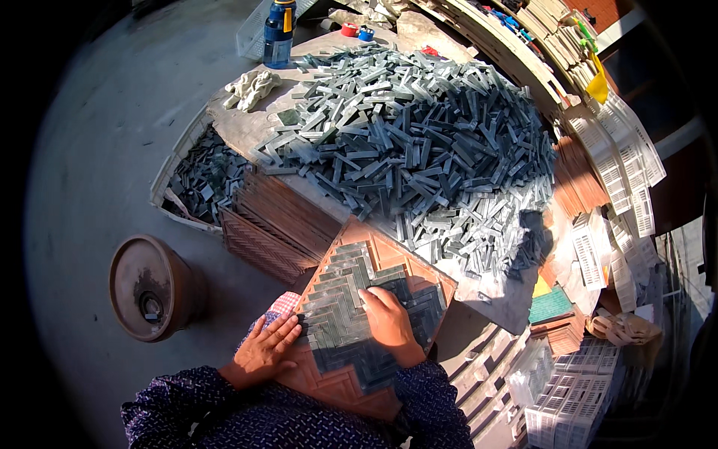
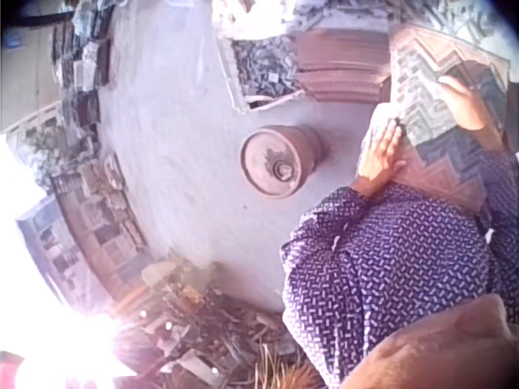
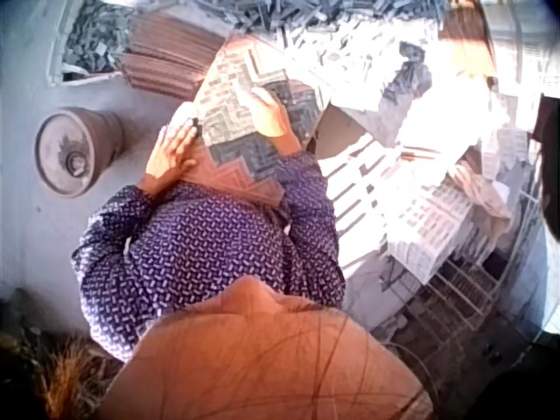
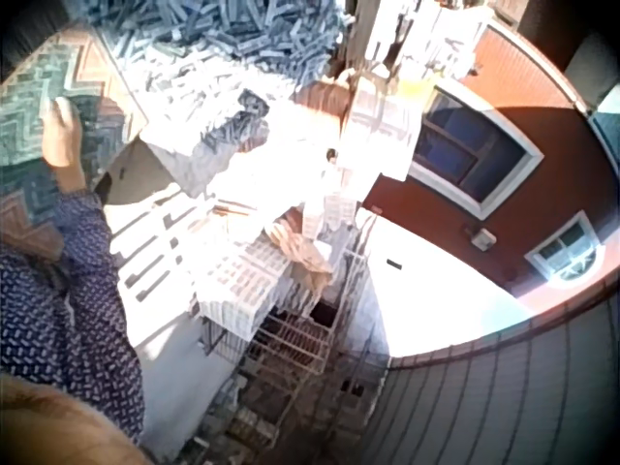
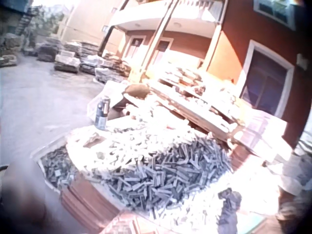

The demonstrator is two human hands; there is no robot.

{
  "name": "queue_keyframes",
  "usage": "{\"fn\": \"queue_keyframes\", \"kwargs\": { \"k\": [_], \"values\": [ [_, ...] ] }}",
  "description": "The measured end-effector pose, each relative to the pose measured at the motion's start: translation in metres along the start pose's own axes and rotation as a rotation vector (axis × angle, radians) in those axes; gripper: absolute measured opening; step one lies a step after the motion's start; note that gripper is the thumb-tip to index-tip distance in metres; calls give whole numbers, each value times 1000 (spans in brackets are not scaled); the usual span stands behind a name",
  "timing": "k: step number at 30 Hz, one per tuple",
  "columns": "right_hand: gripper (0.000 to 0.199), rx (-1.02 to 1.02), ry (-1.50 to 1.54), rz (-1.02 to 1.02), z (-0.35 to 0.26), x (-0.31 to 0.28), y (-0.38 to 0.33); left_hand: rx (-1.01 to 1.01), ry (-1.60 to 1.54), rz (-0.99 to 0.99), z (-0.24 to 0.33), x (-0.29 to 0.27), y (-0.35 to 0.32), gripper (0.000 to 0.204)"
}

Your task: The person assembles small rectangular tiles into a herringbone pattern on a square board. They pick tiles from a large pile, place them one by one, and occasionally flip the board to continue the pattern.

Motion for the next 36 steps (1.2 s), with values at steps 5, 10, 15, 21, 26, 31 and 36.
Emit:
{"fn": "queue_keyframes", "kwargs": {
  "k": [5,10,15,21,26,31,36],
  "values": [
    [30,-41,100,-27,-36,14,-12,-21,-54,7,2,1,-3,75],
    [33,-176,-62,-139,-66,47,-22,105,-114,130,5,-21,0,68],
    [36,13,176,-32,-55,4,-22,-129,-325,532,-92,-61,15,39],
    [24,275,193,138,-35,-34,-65,-372,5,334,-190,23,111,59],
    [20,501,248,274,2,-31,-128,-473,51,303,-184,41,139,68],
    [19,552,268,315,14,-26,-149,-464,235,293,-181,40,127,62],
    [17,505,203,296,3,-30,-133,-363,284,394,-178,30,115,52]
  ]
}}
Point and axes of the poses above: each hand's wrist, its own y-axis towards the middle knuckle, its own x-axis out of the palm, z = x × y, the point moved 8 cm from there along y, towards the middle knuckle, and after that the axes turned 11 degrees about -z, right-handed, at the moved point
